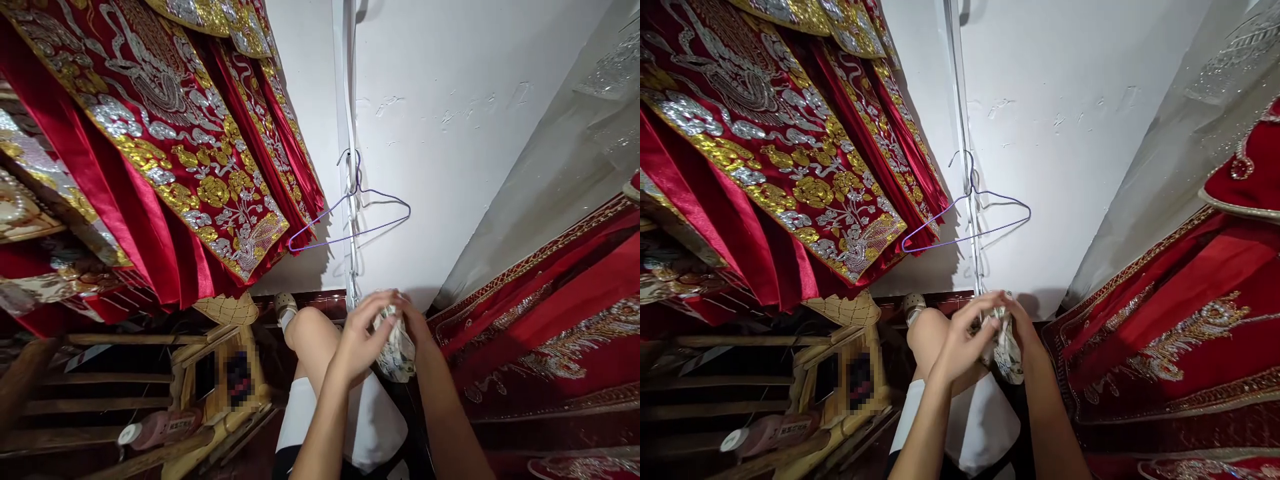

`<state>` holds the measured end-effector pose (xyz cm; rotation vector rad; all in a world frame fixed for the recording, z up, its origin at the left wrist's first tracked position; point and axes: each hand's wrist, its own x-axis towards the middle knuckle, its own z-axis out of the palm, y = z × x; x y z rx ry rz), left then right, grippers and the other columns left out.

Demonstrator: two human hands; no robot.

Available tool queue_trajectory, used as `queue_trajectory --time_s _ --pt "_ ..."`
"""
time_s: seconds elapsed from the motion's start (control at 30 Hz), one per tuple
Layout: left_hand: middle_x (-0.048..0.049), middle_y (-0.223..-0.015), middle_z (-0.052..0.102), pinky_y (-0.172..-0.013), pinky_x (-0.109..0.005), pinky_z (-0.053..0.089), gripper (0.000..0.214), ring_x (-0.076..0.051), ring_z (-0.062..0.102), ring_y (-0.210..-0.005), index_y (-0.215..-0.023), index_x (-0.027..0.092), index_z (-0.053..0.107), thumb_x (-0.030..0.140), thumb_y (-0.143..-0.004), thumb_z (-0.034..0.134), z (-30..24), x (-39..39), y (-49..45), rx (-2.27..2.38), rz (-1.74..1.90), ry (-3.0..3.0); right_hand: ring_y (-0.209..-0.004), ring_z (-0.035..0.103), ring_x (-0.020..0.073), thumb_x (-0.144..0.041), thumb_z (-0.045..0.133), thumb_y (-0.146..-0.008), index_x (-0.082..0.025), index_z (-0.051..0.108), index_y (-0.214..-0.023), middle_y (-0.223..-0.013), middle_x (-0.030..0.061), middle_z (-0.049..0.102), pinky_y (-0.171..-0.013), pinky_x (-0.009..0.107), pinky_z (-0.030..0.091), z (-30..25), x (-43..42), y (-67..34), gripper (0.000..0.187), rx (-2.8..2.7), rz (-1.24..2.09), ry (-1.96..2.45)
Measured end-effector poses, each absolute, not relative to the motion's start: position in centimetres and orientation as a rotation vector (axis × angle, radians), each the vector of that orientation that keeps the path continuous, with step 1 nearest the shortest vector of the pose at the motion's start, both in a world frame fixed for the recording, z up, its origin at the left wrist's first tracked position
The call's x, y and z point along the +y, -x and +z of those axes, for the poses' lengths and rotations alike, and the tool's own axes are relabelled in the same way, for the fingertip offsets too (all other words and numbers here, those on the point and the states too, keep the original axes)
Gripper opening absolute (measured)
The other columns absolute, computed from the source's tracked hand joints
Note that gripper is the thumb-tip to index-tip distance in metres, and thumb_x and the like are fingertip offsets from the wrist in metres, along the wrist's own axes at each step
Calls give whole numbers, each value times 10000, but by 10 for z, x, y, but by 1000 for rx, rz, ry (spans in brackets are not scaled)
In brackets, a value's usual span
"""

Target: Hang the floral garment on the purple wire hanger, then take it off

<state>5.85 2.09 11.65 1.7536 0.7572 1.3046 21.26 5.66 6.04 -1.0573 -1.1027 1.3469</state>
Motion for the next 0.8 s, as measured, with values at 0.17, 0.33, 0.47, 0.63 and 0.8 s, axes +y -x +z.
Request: queue_trajectory --time_s 0.17,0.33,0.47,0.63,0.8 --pt "-115 -1169 747 -1080 -430 465 435 -298 663 -1169 -1259 235 716 524 -1008 509 114 64 -31 738 1158 -1757 -595 584 176 -406 853 -650 -185 678 -747 -631 3 629 -593 293 480 115 67 -217 298 -1460 1783 894" --pt "-37 -634 603 -658 -314 464 600 -210 549 -635 -632 213 611 687 -955 437 84 92 2 932 730 -2004 -599 536 161 -284 699 -724 -167 699 -670 -655 20 647 -543 255 388 164 109 -234 129 -1883 1404 971" --pt "-34 -686 642 -685 -295 415 363 -226 587 -670 -750 224 651 505 -946 531 88 107 49 1326 458 -2335 -709 567 186 -147 596 -694 -193 795 -944 -751 21 680 -681 284 442 169 156 -238 323 -1763 705 1050" --pt "-94 -836 729 -761 -330 467 131 -303 693 -837 -880 257 697 289 -894 570 120 109 91 1812 113 -2391 -759 586 190 -168 490 -742 -186 734 -1190 -934 46 726 -710 287 445 145 204 -215 511 -1703 674 1044" --pt "-193 -1018 739 -783 -395 518 273 -350 710 -964 -1134 168 678 253 -956 490 145 86 94 2075 -254 -2331 -621 496 183 -215 456 -741 -191 698 -806 -661 5 624 -601 276 356 119 210 -212 251 -1770 747 1139"
